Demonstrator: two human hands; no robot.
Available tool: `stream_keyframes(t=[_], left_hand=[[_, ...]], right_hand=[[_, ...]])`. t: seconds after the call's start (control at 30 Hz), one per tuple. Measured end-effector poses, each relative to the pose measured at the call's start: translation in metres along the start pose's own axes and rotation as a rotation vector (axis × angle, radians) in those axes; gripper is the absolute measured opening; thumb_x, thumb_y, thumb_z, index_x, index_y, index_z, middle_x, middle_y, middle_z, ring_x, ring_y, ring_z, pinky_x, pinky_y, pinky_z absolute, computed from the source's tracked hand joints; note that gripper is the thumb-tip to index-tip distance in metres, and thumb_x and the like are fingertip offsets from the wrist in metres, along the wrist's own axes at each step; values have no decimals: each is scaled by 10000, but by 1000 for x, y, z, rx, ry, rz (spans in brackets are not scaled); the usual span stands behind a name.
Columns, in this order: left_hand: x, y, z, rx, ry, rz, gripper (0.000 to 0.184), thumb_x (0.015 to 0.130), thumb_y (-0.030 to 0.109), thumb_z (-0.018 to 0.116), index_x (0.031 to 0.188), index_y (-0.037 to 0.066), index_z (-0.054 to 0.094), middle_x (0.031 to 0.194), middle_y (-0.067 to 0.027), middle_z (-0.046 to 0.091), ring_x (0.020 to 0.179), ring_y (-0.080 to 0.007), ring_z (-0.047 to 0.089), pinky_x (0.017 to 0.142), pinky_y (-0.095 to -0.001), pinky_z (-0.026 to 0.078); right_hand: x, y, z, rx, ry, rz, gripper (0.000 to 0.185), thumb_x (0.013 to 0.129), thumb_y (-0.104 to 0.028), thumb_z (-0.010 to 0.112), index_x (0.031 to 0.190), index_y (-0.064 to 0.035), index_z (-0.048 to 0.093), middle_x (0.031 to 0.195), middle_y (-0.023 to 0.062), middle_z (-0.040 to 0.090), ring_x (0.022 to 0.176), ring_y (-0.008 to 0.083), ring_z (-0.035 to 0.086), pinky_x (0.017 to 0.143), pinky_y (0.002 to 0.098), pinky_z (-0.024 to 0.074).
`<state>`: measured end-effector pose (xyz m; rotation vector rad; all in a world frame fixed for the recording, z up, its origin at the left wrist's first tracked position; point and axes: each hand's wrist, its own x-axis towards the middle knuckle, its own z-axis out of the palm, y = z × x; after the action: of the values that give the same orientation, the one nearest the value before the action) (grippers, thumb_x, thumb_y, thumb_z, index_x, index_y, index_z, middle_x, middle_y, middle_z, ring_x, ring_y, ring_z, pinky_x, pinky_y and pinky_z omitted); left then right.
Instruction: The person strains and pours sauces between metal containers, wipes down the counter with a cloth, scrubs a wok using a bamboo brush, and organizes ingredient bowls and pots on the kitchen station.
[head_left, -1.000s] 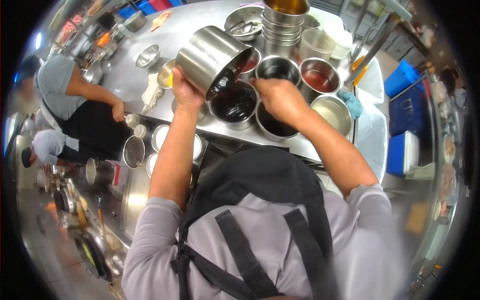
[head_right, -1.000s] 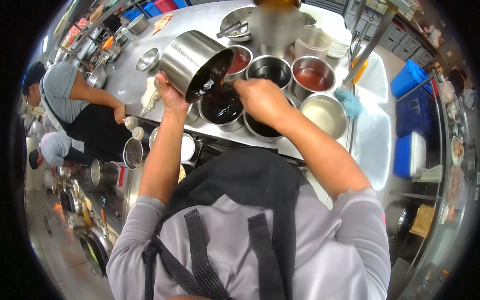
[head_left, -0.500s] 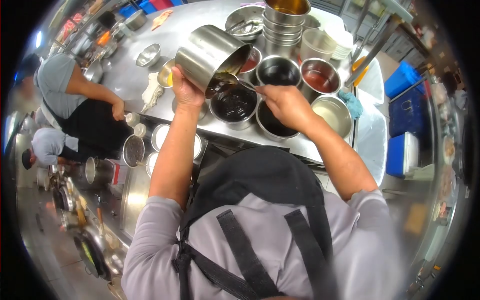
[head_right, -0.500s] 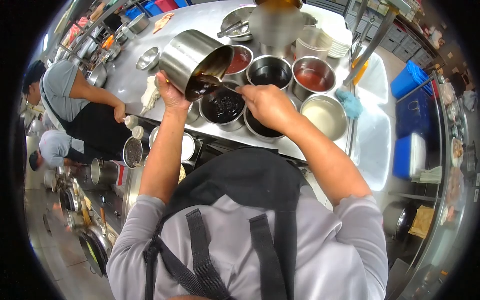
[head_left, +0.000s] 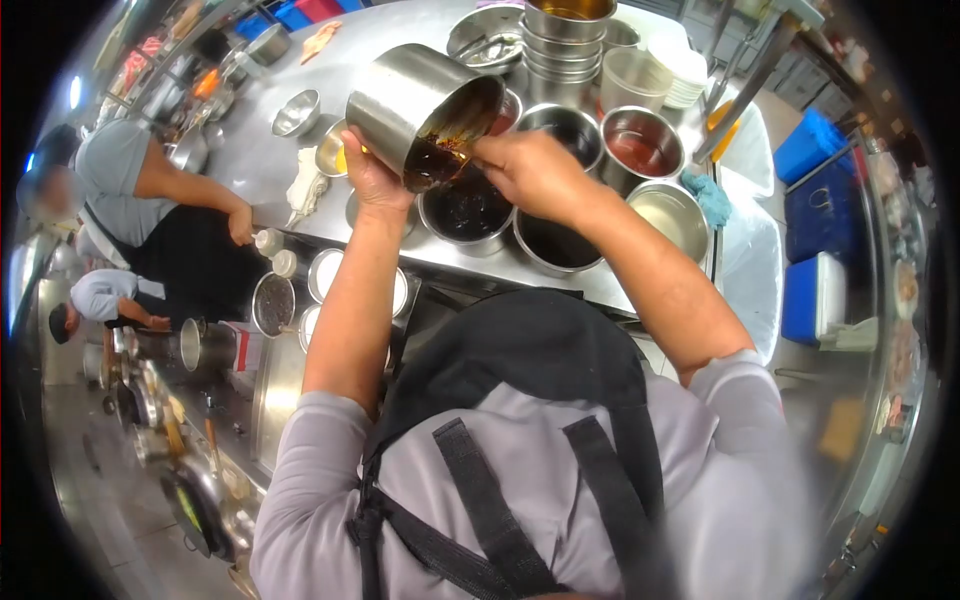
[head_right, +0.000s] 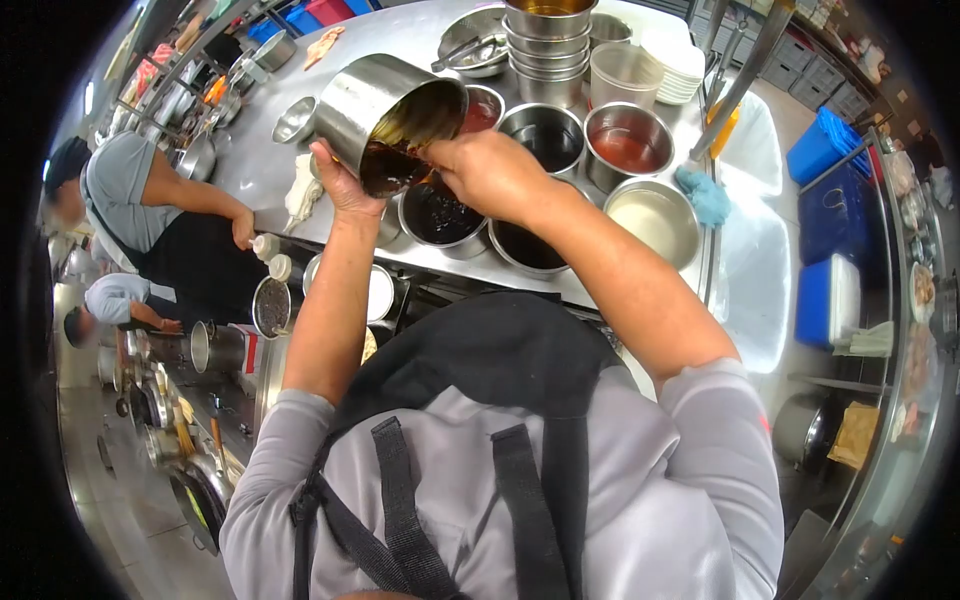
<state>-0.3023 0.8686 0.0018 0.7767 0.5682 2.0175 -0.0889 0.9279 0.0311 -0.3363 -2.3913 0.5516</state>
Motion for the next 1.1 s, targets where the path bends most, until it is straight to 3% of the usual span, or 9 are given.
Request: stream_keyframes(t=[0.07,0.13,0.2,0.27,0.33,0.4,0.5,0.7,1.1], left_hand=[[0,1,1,2,2,3,857,718,644,714,1353,125,463,1320,-65,548,1212,-272,532,1030,-455,455],[0,2,1,-63,-6,-25,846,731,647,700,1360,135,458,1326,-73,544,1214,-276,531,1029,-463,454],[1,1,1,-33,-7,-18,852,733,652,694,1367,138,450,1331,-76,541,1216,-278,529,1030,-469,452],[2,1,2,1,-6,-10,857,735,657,688,1375,142,443,1336,-80,537,1218,-280,527,1032,-475,451],[-1,-2,3,48,41,6,856,743,695,654,1348,121,463,1300,-93,542,1198,-284,532,1028,-459,458],[5,-3,-11,-11,7,-31,879,732,696,662,1374,137,441,1333,-92,526,1215,-297,523,1035,-475,449],[7,-1,-15,-85,-30,-73,906,720,697,670,1401,157,417,1373,-93,504,1232,-316,513,1043,-493,438],[-1,1,-3,55,7,-23,883,740,664,682,1366,85,453,1338,-87,536,1205,-284,535,1032,-453,450],[0,7,-11,-6,-39,-68,886,736,653,693,1381,102,438,1349,-88,528,1219,-290,526,1040,-468,445]], right_hand=[[1,5,-2,-69,79,-54,210,783,-42,625,993,-43,643,798,179,651,743,365,643,654,451,509],[1,6,1,-200,173,214,194,796,-50,620,987,-40,651,817,176,657,766,367,642,674,437,513],[4,3,9,-147,114,256,221,814,-49,611,1028,-37,665,875,179,673,814,352,650,714,413,524],[8,-12,10,314,93,233,256,834,-49,599,1080,-32,668,914,176,685,821,338,655,728,398,530],[9,-21,10,420,107,273,276,848,-45,592,1115,-19,657,961,168,693,821,318,663,739,391,533],[4,-27,13,2,274,-19,274,840,-43,597,1105,-26,667,867,132,682,768,296,653,687,389,529],[-17,-10,7,-382,211,-265,301,767,-44,647,1064,-62,691,638,71,497,592,247,553,515,379,462],[-10,-27,-6,-337,317,-328,283,750,-26,637,1022,-67,700,648,37,504,613,216,540,523,352,451],[-39,8,3,-295,200,-244,372,687,-13,644,1055,-59,675,670,50,506,633,232,548,541,369,467]])
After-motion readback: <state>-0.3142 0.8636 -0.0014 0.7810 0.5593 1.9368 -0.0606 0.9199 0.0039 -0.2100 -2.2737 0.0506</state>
